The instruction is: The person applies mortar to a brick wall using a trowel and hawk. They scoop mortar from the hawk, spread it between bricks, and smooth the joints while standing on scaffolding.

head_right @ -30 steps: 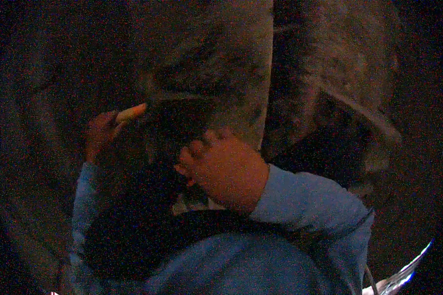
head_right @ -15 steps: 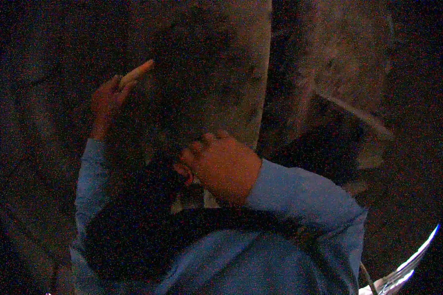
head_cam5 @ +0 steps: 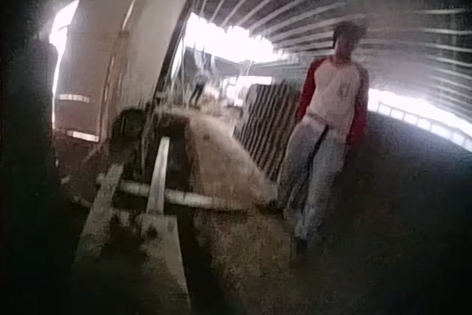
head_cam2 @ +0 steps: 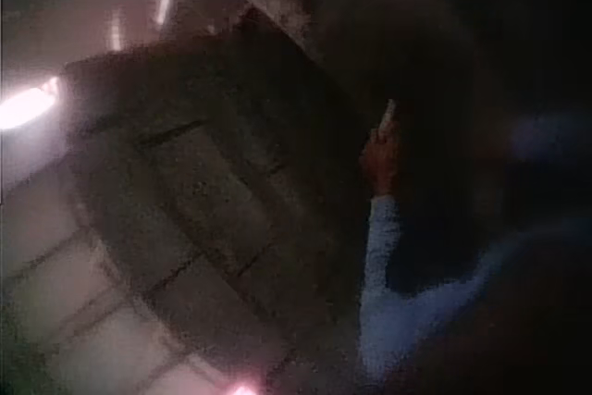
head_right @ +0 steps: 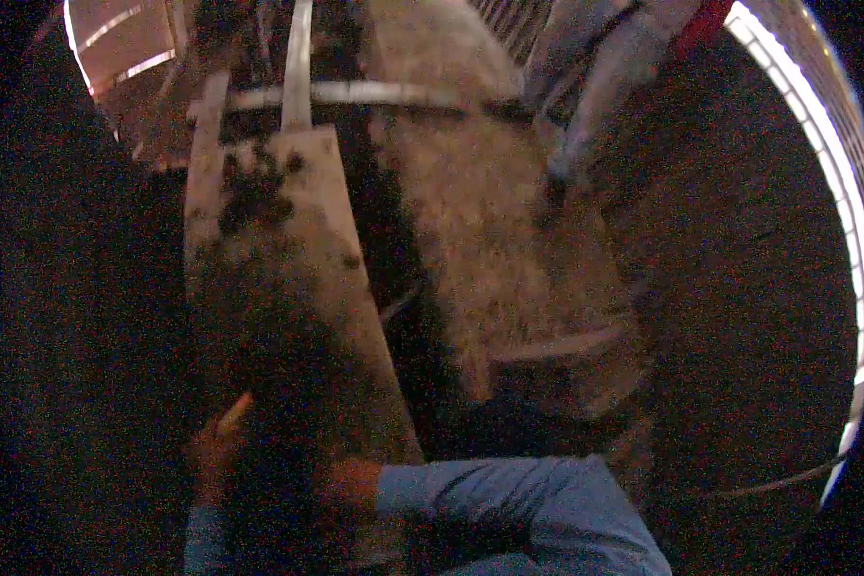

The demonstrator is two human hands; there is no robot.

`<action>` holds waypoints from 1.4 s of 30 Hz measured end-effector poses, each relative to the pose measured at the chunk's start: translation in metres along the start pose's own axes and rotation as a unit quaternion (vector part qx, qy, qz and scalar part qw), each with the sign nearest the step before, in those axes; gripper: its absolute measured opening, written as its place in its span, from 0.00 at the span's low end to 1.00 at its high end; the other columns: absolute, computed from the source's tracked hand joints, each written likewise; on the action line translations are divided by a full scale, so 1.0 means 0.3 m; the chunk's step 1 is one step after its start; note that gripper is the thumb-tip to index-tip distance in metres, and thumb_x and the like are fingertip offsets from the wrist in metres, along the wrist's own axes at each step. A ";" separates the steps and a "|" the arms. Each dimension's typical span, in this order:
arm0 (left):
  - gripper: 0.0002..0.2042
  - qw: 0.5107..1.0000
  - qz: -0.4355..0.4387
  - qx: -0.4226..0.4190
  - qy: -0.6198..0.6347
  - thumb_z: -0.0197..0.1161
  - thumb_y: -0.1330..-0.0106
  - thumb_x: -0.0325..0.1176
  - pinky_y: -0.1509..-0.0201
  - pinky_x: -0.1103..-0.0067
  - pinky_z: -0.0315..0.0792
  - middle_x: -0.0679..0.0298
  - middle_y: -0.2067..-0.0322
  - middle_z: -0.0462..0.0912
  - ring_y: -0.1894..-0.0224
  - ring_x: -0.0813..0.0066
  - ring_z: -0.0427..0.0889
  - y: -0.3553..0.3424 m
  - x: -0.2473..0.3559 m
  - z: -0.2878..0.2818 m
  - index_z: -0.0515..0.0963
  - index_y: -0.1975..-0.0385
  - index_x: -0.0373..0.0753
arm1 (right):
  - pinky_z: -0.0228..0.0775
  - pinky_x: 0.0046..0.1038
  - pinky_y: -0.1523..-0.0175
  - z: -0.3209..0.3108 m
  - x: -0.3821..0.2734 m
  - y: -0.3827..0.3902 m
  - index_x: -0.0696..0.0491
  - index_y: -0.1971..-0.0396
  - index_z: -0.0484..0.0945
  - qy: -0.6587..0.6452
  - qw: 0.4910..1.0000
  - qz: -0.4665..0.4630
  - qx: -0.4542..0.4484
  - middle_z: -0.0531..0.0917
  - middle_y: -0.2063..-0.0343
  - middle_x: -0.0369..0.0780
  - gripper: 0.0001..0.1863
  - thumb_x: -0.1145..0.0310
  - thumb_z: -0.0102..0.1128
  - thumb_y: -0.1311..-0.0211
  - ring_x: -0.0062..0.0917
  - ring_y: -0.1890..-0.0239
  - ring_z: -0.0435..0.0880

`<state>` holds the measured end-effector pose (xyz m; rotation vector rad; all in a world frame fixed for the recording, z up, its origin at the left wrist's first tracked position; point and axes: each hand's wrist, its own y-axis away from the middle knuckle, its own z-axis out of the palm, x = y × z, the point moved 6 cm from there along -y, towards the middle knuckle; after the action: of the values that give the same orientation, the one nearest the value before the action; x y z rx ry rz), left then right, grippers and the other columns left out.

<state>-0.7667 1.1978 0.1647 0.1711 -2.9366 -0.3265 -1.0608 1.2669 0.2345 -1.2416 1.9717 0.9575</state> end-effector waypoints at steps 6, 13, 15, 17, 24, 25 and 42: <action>0.23 0.991 -0.027 -0.077 0.104 0.62 0.36 0.54 0.62 0.60 0.75 0.47 0.67 0.84 0.64 0.49 0.84 0.214 0.568 -0.166 0.81 0.59 0.36 | 0.80 0.47 0.62 0.096 0.232 0.522 0.53 0.49 0.78 0.022 0.994 0.041 0.104 0.84 0.70 0.49 0.18 0.65 0.56 0.37 0.45 0.67 0.86; 0.20 0.880 -0.349 -0.121 0.300 0.54 0.24 0.51 0.77 0.71 0.72 0.60 0.77 0.77 0.77 0.70 0.79 0.818 0.777 0.039 0.74 0.62 0.36 | 0.79 0.43 0.54 -0.057 -0.041 1.148 0.52 0.46 0.72 -0.009 0.996 0.054 0.077 0.82 0.57 0.45 0.22 0.61 0.62 0.39 0.43 0.54 0.83; 0.20 0.870 -0.394 -0.129 0.266 0.53 0.24 0.51 0.81 0.75 0.70 0.64 0.79 0.73 0.81 0.76 0.76 0.862 0.988 0.114 0.72 0.64 0.37 | 0.79 0.43 0.52 -0.089 0.064 1.367 0.53 0.46 0.72 0.007 0.997 0.057 0.054 0.82 0.55 0.44 0.23 0.61 0.62 0.38 0.43 0.52 0.82; 0.20 0.868 -0.374 -0.100 0.312 0.54 0.25 0.52 0.82 0.74 0.70 0.64 0.80 0.73 0.82 0.74 0.76 0.944 1.207 0.282 0.71 0.63 0.37 | 0.78 0.42 0.52 -0.101 0.182 1.634 0.53 0.45 0.72 0.003 0.998 0.058 0.022 0.82 0.56 0.44 0.24 0.60 0.62 0.39 0.42 0.53 0.82; 0.19 0.808 -0.363 -0.126 0.446 0.55 0.25 0.49 0.80 0.70 0.72 0.60 0.79 0.76 0.82 0.70 0.79 0.676 2.511 0.656 0.73 0.62 0.34 | 0.77 0.41 0.49 -0.346 0.688 2.485 0.53 0.44 0.72 0.053 0.991 0.112 0.054 0.81 0.54 0.43 0.24 0.60 0.62 0.39 0.40 0.53 0.82; 0.19 0.822 -0.344 -0.158 0.425 0.55 0.25 0.48 0.79 0.68 0.73 0.58 0.78 0.76 0.81 0.67 0.80 0.631 2.741 0.702 0.72 0.61 0.34 | 0.77 0.41 0.49 -0.399 0.748 2.630 0.53 0.45 0.72 0.053 0.992 0.098 0.060 0.81 0.54 0.43 0.24 0.60 0.62 0.39 0.40 0.53 0.82; 0.19 0.971 -0.088 -0.223 -0.018 0.51 0.28 0.51 0.57 0.55 0.75 0.48 0.63 0.84 0.59 0.43 0.84 0.618 4.300 0.571 0.73 0.54 0.39 | 0.80 0.44 0.54 -0.768 1.247 3.866 0.53 0.41 0.73 -0.016 0.998 0.065 0.011 0.81 0.52 0.48 0.27 0.63 0.63 0.42 0.45 0.52 0.84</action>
<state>-2.0771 1.2402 0.2580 0.3626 -2.7954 -1.0082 -2.2949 1.2432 0.3557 -1.0893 2.0527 1.0101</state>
